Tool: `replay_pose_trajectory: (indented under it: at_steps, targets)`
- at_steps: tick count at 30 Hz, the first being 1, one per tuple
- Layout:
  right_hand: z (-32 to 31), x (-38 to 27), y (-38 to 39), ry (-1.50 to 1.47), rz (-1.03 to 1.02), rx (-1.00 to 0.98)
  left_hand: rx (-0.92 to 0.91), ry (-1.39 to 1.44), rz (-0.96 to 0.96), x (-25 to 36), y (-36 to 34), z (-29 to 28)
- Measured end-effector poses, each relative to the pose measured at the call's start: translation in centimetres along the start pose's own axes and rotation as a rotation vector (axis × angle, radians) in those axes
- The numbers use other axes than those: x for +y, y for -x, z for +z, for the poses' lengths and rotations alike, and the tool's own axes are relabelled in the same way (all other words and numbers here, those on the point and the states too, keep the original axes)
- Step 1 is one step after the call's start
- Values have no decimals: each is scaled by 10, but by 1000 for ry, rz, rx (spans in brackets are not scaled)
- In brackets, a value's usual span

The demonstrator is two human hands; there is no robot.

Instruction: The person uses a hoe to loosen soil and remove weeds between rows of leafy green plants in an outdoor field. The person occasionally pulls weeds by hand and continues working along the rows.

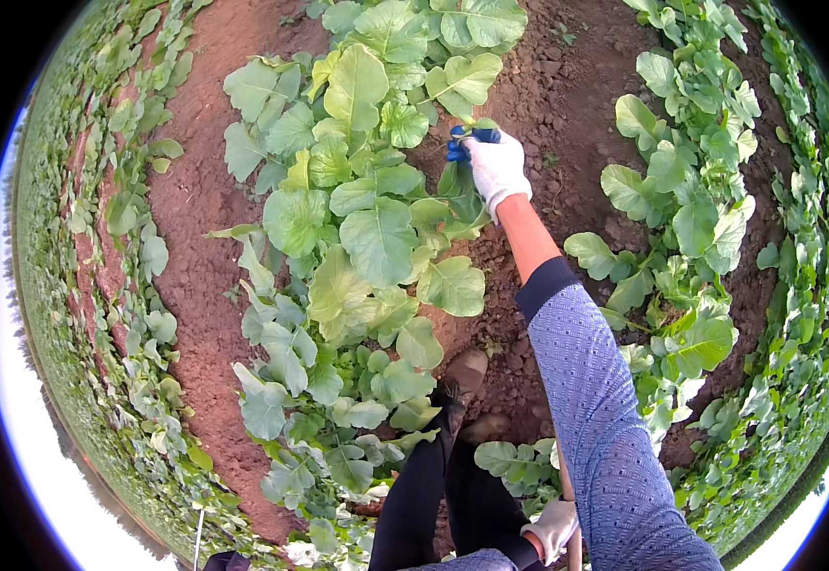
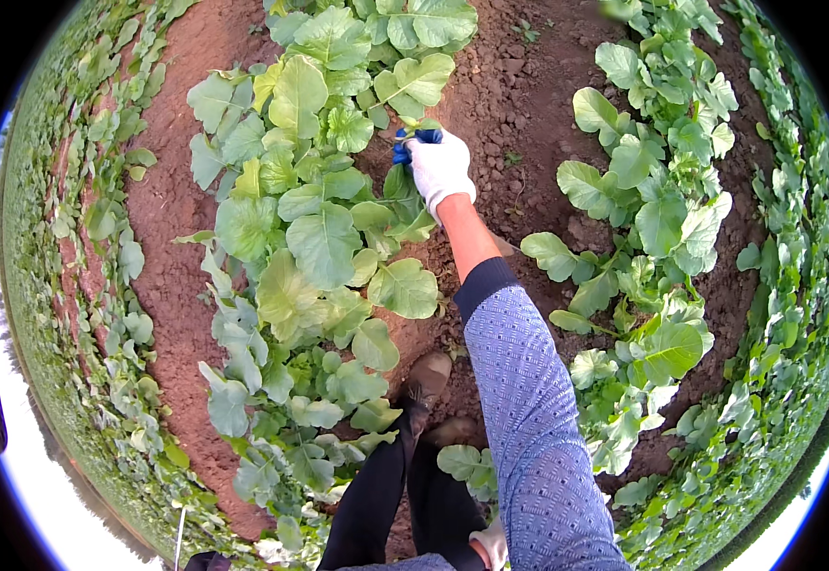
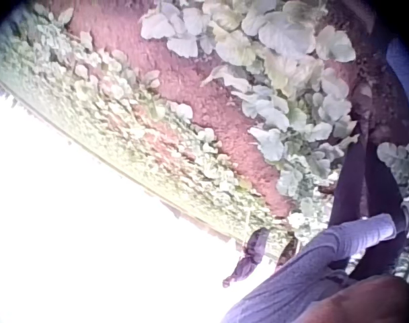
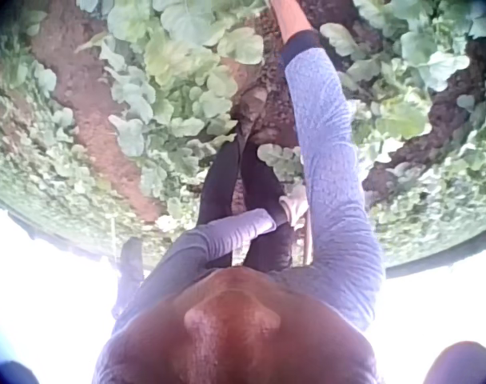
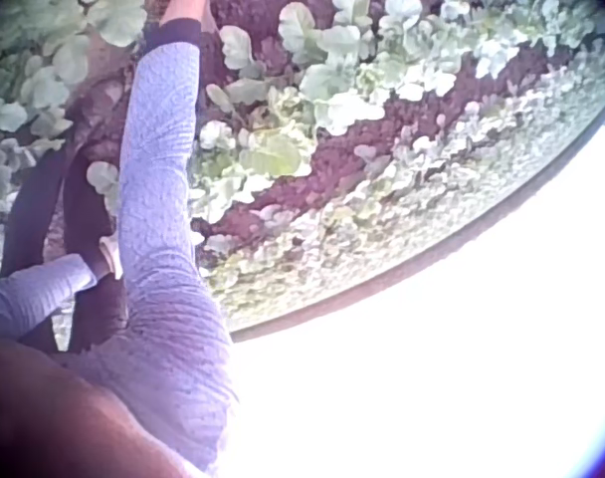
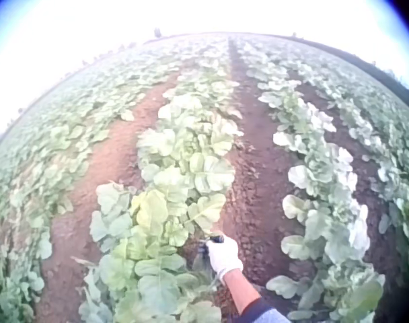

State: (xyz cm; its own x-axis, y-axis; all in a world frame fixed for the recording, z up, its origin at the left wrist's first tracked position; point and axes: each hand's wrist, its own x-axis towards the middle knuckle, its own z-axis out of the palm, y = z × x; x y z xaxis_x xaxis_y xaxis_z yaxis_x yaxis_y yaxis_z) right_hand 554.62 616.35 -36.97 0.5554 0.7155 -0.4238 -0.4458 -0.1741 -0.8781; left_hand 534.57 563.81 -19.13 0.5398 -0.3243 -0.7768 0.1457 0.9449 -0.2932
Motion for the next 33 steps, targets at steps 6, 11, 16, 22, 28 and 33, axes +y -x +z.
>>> replay_pose_trajectory:
  at_steps: [6, 11, 16, 22, 28, 33]
  targets:
    - [-73, -31, 32, 1287, -19, 157, 78, -640, 465, -27, -13, -22]
    - [-152, -40, 166, 1066, -4, 153, 246, 37, -177, 73, 47, 46]
    - [-239, -104, 467, 566, 352, 259, 112, 63, -121, 81, 61, 40]
    - [-255, -238, 860, 984, 1216, -64, 234, -31, -58, 84, 77, 53]
    - [-218, -247, 930, 893, 1265, 132, 306, -219, 122, 146, 96, 152]
    - [-179, -209, 707, 596, 837, 202, 330, -536, 783, 332, 84, 302]
